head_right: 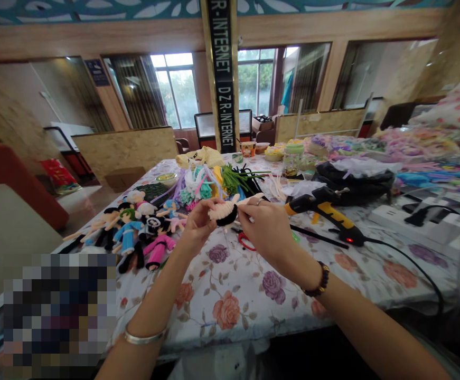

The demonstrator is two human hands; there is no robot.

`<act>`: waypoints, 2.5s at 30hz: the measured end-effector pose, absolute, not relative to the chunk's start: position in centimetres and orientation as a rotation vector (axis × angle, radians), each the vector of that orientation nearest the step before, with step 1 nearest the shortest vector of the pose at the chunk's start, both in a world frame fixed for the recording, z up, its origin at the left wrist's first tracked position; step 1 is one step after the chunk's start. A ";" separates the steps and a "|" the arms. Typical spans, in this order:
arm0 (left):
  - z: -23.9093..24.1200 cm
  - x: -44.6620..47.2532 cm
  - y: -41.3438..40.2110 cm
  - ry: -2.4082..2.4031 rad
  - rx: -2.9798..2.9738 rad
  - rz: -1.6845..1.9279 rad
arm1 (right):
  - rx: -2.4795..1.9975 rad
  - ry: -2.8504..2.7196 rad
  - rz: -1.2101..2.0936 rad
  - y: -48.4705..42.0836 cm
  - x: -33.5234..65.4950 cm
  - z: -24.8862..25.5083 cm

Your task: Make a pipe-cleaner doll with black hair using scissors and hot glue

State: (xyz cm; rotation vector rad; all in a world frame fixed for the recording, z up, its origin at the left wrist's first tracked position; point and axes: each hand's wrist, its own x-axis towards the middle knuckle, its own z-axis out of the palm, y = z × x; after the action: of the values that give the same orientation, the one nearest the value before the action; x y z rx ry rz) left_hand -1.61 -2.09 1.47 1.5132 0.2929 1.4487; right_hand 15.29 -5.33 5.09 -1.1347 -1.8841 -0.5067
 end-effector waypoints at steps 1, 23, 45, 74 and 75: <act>1.4 -1.6 -2.1 0.296 1.515 1.455 | -1.142 -1.874 -0.523 -5.3 15.2 5.0; 0.7 -1.6 -2.1 1.830 2.140 1.492 | -1.545 -2.167 -0.005 -2.6 16.7 5.5; 1.0 -0.7 -1.8 1.233 1.887 1.405 | -1.342 -2.542 0.075 -0.9 16.5 2.9; -0.3 -3.8 0.0 1.726 1.264 1.832 | -1.577 -2.595 -0.014 0.8 16.8 0.1; -0.4 -3.9 0.2 1.711 1.253 1.844 | -1.576 -2.576 -0.004 0.7 16.9 0.3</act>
State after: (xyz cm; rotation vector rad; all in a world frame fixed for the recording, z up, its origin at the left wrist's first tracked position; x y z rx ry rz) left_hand -3.85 0.17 -0.40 1.2533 1.7114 1.8443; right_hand 16.87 0.70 0.29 -1.5759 -2.5764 -0.0037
